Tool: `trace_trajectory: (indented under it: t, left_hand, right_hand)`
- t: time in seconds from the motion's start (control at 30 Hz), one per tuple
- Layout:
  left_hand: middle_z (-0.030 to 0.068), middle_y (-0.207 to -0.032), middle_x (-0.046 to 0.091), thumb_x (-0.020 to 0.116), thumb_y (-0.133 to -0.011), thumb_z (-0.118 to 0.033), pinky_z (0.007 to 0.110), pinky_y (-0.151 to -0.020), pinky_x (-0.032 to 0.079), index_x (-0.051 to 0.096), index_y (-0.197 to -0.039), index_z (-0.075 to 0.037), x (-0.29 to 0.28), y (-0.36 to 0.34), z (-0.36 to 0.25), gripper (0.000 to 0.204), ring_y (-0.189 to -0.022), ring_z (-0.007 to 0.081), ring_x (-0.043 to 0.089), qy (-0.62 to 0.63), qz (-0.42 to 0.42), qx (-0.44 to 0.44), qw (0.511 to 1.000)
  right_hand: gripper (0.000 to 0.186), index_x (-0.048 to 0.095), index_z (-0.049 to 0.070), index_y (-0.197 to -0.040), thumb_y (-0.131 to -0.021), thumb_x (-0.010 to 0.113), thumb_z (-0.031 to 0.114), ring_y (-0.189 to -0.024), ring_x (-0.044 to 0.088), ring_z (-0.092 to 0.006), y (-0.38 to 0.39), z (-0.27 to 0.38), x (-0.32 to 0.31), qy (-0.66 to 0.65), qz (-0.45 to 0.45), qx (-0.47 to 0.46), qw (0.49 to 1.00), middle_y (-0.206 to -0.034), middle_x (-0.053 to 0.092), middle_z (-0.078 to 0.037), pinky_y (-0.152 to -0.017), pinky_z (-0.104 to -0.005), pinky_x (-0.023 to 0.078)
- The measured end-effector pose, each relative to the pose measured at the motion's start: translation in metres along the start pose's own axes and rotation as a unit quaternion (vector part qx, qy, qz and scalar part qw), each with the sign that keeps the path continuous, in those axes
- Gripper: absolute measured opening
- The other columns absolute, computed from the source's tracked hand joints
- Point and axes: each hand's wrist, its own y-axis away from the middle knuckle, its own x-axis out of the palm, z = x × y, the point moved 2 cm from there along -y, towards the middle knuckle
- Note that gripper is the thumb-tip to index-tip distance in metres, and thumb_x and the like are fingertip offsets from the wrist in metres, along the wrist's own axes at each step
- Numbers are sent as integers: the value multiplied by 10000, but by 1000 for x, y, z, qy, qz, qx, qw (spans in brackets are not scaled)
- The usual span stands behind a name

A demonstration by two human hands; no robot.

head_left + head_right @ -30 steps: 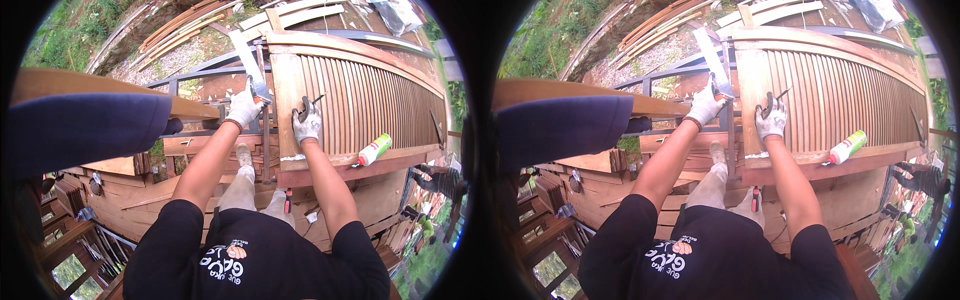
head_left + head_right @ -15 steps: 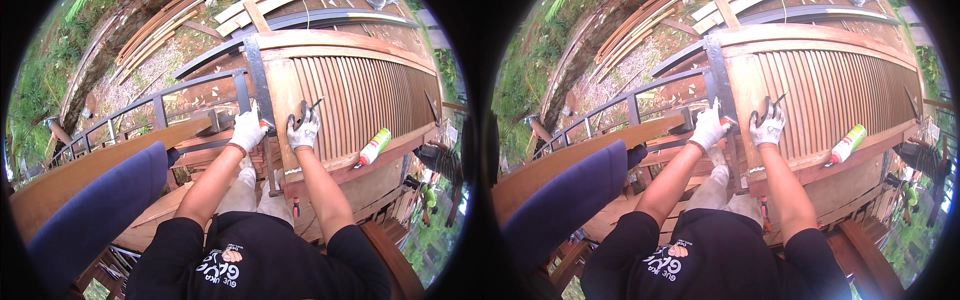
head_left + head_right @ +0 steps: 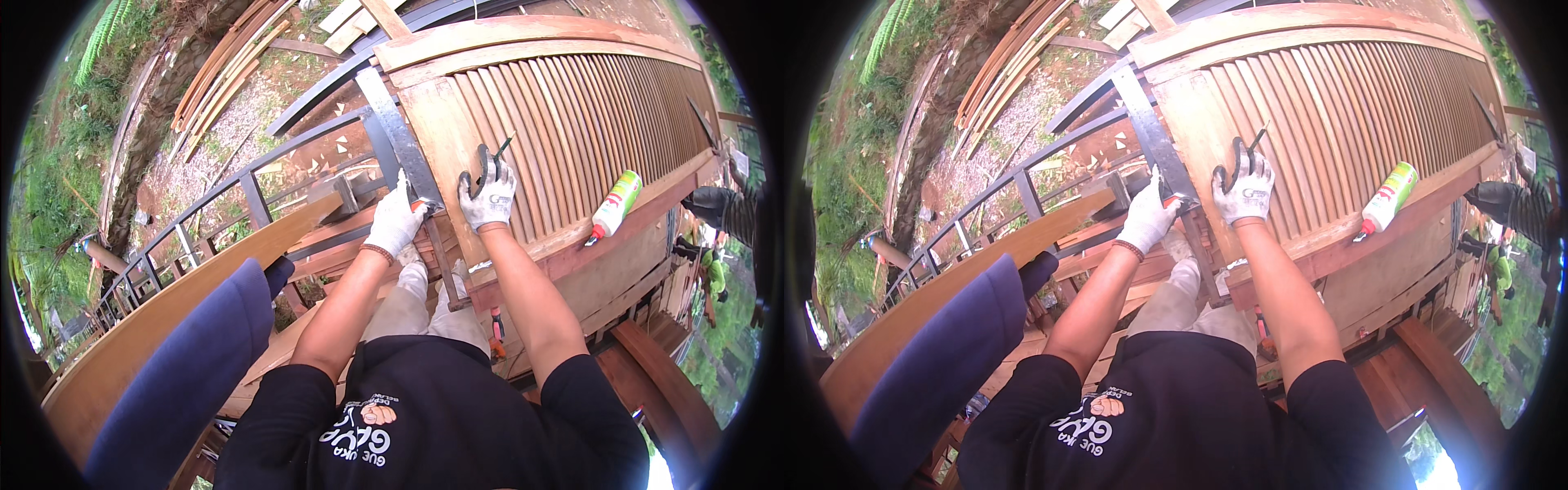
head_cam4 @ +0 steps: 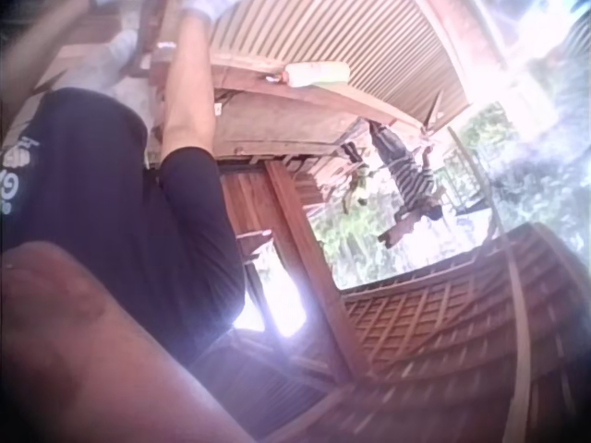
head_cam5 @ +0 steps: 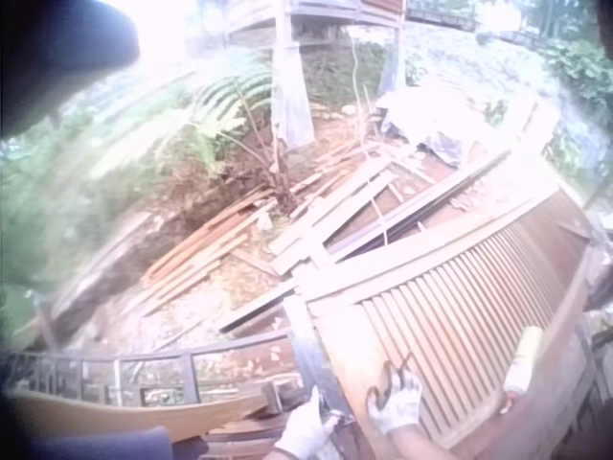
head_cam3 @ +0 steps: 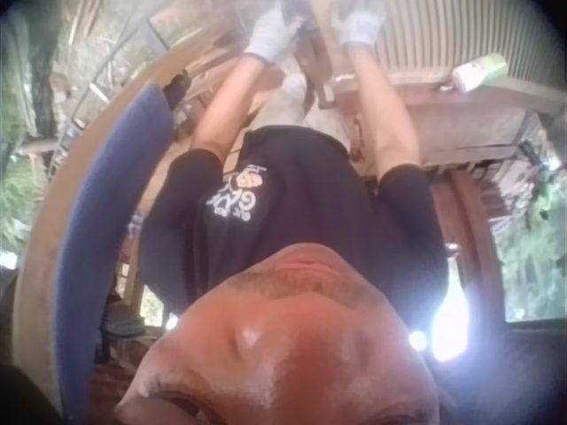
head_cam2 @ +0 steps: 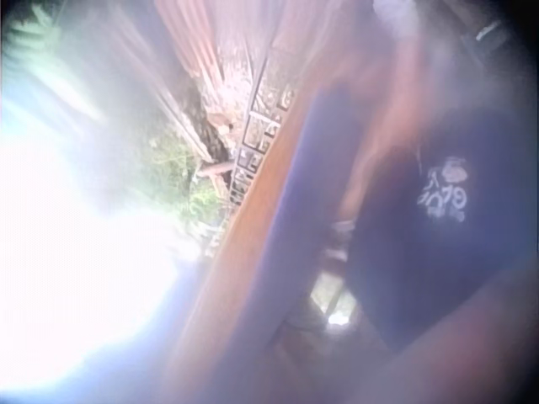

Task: The person measures and marks wooden planks on a partially built wooden structure using a try square and a pencil. They repeatedly position the square, draw lines, and adjust the tool to ensure accurate markings on the wood.

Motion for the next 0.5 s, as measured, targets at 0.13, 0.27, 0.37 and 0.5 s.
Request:
trace_trajectory:
  t: [0.13, 0.27, 0.37, 0.5]
  left_hand:
    - [272, -1125, 680, 733, -872, -279, 437, -937, 532, 228, -1549, 67, -9, -1, -10, 913, -1056, 388, 673, -27, 23, -1, 999]
    - [272, -1122, 680, 737, -870, -279, 434, -935, 533, 238, -1547, 67, -11, 0, -14, 909, -1050, 389, 675, -30, 30, -8, 999]
    - [274, -1123, 680, 736, -872, -281, 432, -932, 535, 237, -1547, 69, -10, -1, -13, 910, -1046, 393, 675, -38, 32, -11, 999]
    - [276, -1118, 680, 734, -877, -281, 433, -924, 535, 221, -1548, 76, -2, -1, -3, 917, -1042, 397, 676, -35, 16, 18, 999]
  right_hand:
    - [758, 359, 115, -1534, -875, 644, 359, -1212, 491, -401, 0, 0, 0, 8, 2, -3, 1000, -1260, 521, -235, -1053, -548, 355]
    - [758, 358, 118, -1535, -876, 643, 361, -1213, 489, -404, 0, 0, 0, 13, 4, 1, 1000, -1261, 520, -239, -1045, -550, 358]
    - [758, 361, 119, -1533, -872, 646, 359, -1211, 490, -405, 0, -1, 1, 11, 9, 5, 1000, -1259, 523, -239, -1038, -553, 361]
    - [754, 367, 119, -1529, -871, 648, 358, -1211, 492, -398, -1, 1, 0, 7, 1, 3, 1000, -1259, 529, -230, -1037, -551, 362]
